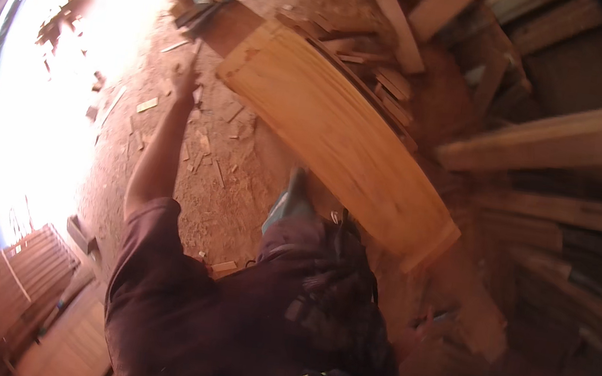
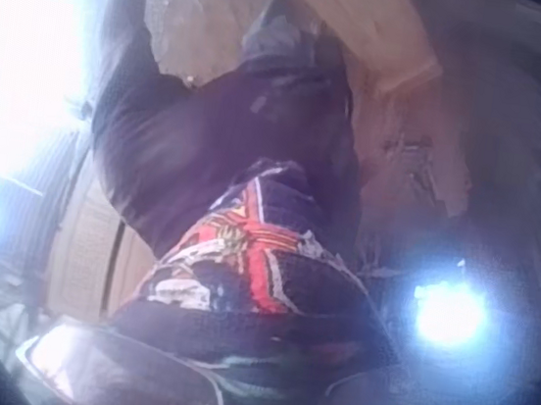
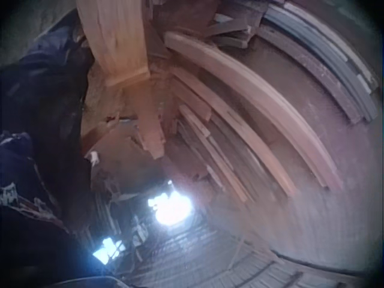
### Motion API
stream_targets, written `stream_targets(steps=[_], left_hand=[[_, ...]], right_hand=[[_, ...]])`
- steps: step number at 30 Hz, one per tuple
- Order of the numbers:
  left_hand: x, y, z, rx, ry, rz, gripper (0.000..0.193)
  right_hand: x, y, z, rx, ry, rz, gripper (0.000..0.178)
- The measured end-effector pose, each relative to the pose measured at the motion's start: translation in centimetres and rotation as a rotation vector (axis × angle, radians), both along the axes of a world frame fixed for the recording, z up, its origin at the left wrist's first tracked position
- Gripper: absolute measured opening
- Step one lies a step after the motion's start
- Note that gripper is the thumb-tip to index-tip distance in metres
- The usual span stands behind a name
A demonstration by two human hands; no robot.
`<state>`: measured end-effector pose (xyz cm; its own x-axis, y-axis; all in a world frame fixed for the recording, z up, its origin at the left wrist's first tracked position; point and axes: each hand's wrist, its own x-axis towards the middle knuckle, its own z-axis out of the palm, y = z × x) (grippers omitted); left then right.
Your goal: The person uses a chisel and mallet to carve a wooden plank, repeatedly striking the chisel to remove wood and shape the piece. The person then applies glue to the carved wood.
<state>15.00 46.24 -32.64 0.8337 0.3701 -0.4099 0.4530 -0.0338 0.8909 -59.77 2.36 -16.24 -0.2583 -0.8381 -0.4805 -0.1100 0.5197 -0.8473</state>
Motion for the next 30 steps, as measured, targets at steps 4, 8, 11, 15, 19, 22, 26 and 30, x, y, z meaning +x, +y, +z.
stream_targets(steps=[4, 8, 11, 15, 19, 22, 26, 30], left_hand=[[10.6, 1.1, -2.5, -0.092, -0.004, -0.112, 0.06], [19.4, -1.7, -4.4, -0.099, -0.028, -0.258, 0.059], [21.6, -7.5, -6.6, -0.104, -0.041, -0.343, 0.058], [22.7, -17.0, -5.2, -0.064, -0.096, -0.423, 0.057], [22.6, -24.3, -1.4, -0.05, -0.175, -0.497, 0.057], [22.2, -27.9, 1.4, -0.051, -0.239, -0.533, 0.056], [21.9, -30.2, 5.2, -0.079, -0.35, -0.538, 0.056], [20.1, -29.0, 11.7, -0.148, -0.501, -0.502, 0.056]], right_hand=[[2.5, 1.8, 2.3, 0.092, 0.117, -0.08, 0.029], [7.6, 3.0, 8.1, -0.079, 0.218, -0.254, 0.032], [10.2, 4.6, 13.6, -0.325, 0.181, -0.39, 0.031], [13.6, 5.5, 13.9, -0.65, 0.184, -0.459, 0.026], [14.5, 8.0, 16.4, -0.46, 0.1, -0.331, 0.027], [15.1, 10.4, 14.1, -0.351, 0.083, -0.358, 0.028], [13.9, 11.4, 11.2, -0.36, 0.105, -0.321, 0.028], [12.9, 8.7, 11.9, -0.456, 0.245, -0.399, 0.025]])
